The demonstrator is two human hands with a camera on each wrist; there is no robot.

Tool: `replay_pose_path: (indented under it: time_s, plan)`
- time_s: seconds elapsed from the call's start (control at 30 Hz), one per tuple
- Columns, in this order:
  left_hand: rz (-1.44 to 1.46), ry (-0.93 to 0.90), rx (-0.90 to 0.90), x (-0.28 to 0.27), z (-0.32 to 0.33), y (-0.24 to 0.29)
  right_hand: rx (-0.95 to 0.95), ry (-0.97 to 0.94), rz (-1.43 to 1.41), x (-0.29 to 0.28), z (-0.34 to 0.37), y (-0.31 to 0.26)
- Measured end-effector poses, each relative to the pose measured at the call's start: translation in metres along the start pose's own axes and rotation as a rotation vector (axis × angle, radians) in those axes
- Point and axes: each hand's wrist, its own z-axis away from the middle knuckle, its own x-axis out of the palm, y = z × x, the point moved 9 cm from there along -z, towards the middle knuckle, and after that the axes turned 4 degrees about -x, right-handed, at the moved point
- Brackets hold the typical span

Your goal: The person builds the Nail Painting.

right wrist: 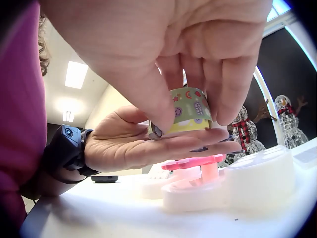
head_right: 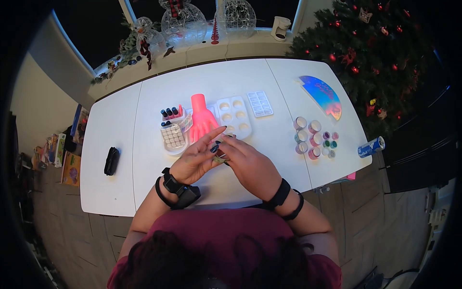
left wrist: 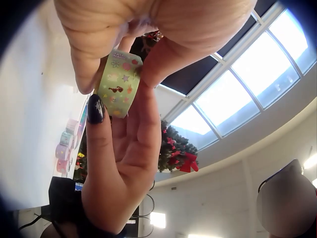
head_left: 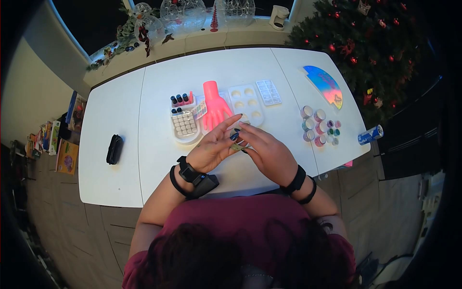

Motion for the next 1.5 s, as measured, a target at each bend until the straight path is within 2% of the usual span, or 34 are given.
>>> replay_pose_path:
  time_s: [0.1, 0.27, 0.4, 0.5, 0.57, 0.63, 0.67, 0.73, 0.83, 0.97, 1.07, 1.17, 1.2, 1.27, 1.3, 1.37, 1.5]
  plan:
    - [0.020, -0.047, -0.007, 0.001, 0.000, -0.003, -0.002, 0.031, -0.003, -0.003, 0.001, 0.001]
    - [0.055, 0.041, -0.094, -0.005, 0.001, -0.012, 0.026, 0.051, -0.057, -0.001, 0.006, 0.007]
    - [0.029, 0.019, -0.111, -0.001, -0.001, -0.012, 0.012, 0.099, -0.031, -0.026, 0.011, 0.016]
    - [0.014, 0.013, -0.095, 0.001, -0.002, -0.010, 0.189, 0.203, 0.076, -0.069, 0.023, 0.071]
    - [0.029, 0.010, -0.114, -0.001, -0.001, -0.012, 0.230, 0.238, 0.308, -0.096, 0.030, 0.114]
    - [-0.028, 0.006, -0.146, 0.000, -0.001, -0.014, 0.382, 0.101, 0.381, -0.098, 0.044, 0.179]
    - [-0.024, 0.007, -0.148, 0.001, -0.001, -0.015, 0.384, 0.097, 0.380, -0.099, 0.041, 0.190]
    - [-0.042, -0.008, -0.148, 0.005, 0.000, -0.014, 0.655, -0.048, 0.498, -0.095, 0.049, 0.223]
    - [-0.055, 0.002, -0.118, 0.004, 0.000, -0.011, 0.722, -0.145, 0.604, -0.089, 0.046, 0.234]
    - [-0.064, -0.006, -0.103, 0.009, 0.001, -0.006, 0.729, -0.108, 0.584, -0.085, 0.041, 0.239]
    - [-0.056, -0.016, -0.192, 0.005, 0.003, -0.012, 0.521, 0.185, 0.285, -0.090, 0.033, 0.192]
    - [0.003, -0.002, -0.183, 0.001, 0.004, -0.016, 0.539, 0.293, -0.130, -0.080, 0.030, 0.142]
    - [-0.017, 0.011, -0.176, -0.001, 0.003, -0.015, 0.533, 0.288, -0.128, -0.077, 0.030, 0.129]
    - [-0.034, 0.028, -0.171, -0.002, 0.003, -0.015, 0.563, 0.266, -0.423, -0.061, 0.031, 0.115]
    - [-0.035, 0.034, -0.167, -0.002, 0.003, -0.015, 0.565, 0.264, -0.424, -0.059, 0.032, 0.111]
    - [-0.036, 0.039, -0.165, -0.004, 0.002, -0.015, 0.467, 0.223, -0.598, -0.051, 0.027, 0.098]
    - [-0.081, 0.016, -0.150, 0.002, 0.002, -0.012, 0.393, 0.265, -0.757, -0.045, 0.030, 0.089]
